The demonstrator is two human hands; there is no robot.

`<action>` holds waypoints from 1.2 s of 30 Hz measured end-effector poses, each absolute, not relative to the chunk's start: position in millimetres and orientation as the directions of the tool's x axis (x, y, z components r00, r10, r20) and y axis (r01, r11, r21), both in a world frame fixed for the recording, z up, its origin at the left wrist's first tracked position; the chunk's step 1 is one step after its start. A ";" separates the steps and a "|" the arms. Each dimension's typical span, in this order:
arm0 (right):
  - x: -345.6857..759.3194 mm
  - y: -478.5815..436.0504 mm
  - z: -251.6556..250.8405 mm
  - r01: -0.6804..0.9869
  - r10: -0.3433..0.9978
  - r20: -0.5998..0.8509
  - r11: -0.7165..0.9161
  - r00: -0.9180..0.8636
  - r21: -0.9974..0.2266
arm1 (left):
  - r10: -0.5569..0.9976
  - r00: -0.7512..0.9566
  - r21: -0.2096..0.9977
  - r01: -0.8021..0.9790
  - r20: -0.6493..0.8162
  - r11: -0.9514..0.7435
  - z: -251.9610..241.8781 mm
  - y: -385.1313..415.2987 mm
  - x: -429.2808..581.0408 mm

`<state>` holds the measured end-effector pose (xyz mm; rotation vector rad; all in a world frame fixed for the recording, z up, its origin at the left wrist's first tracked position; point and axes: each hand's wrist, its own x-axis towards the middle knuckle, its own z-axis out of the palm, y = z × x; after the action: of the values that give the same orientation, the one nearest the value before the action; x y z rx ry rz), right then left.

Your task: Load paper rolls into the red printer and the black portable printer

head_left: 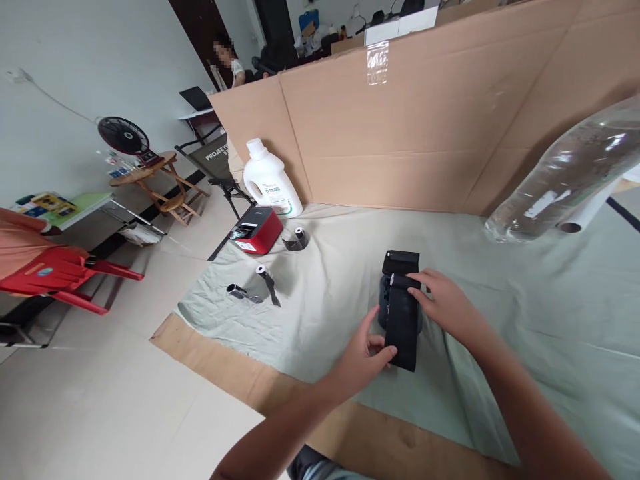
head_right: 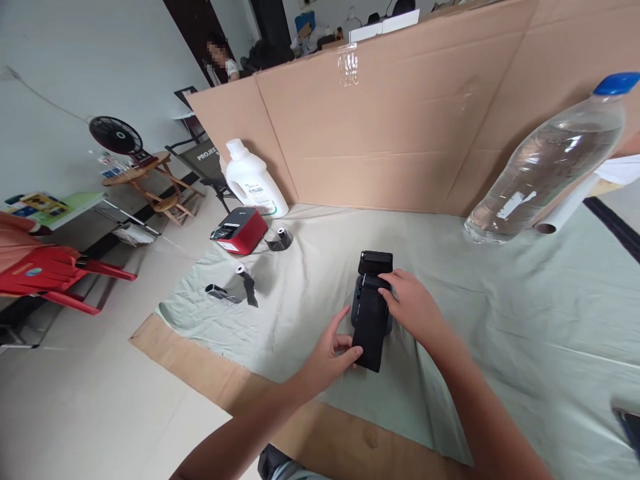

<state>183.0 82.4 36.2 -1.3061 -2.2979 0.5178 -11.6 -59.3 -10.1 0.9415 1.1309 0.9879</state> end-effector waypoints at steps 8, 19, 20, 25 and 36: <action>169.1 91.9 15.3 0.779 0.846 0.192 0.533 -0.497 -0.329 | 0.951 0.128 0.942 -0.155 -0.281 0.299 -20.6 -53.7 -5.2; 162.6 108.9 24.2 0.787 0.938 0.301 0.316 -0.174 -0.530 | 0.941 0.157 0.940 -0.121 -0.300 0.320 -18.6 -51.5 -2.5; 163.4 113.1 25.9 0.757 0.942 0.269 0.323 -0.200 -0.568 | 0.941 0.155 0.941 -0.112 -0.302 0.320 -16.2 -52.3 -2.6; 174.5 110.7 33.0 0.617 0.928 0.183 0.354 -0.324 -0.703 | 0.945 0.150 0.953 -0.047 -0.289 0.299 -16.3 -55.3 -4.2; 185.1 79.4 38.9 0.677 0.889 0.012 0.358 -0.459 -0.643 | 0.954 0.196 0.954 0.242 -0.225 0.175 -24.1 -55.6 -8.4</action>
<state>185.1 79.4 38.9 -1.3743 -2.2669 0.8166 -8.4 -55.6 -24.1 1.3109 1.2876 0.7802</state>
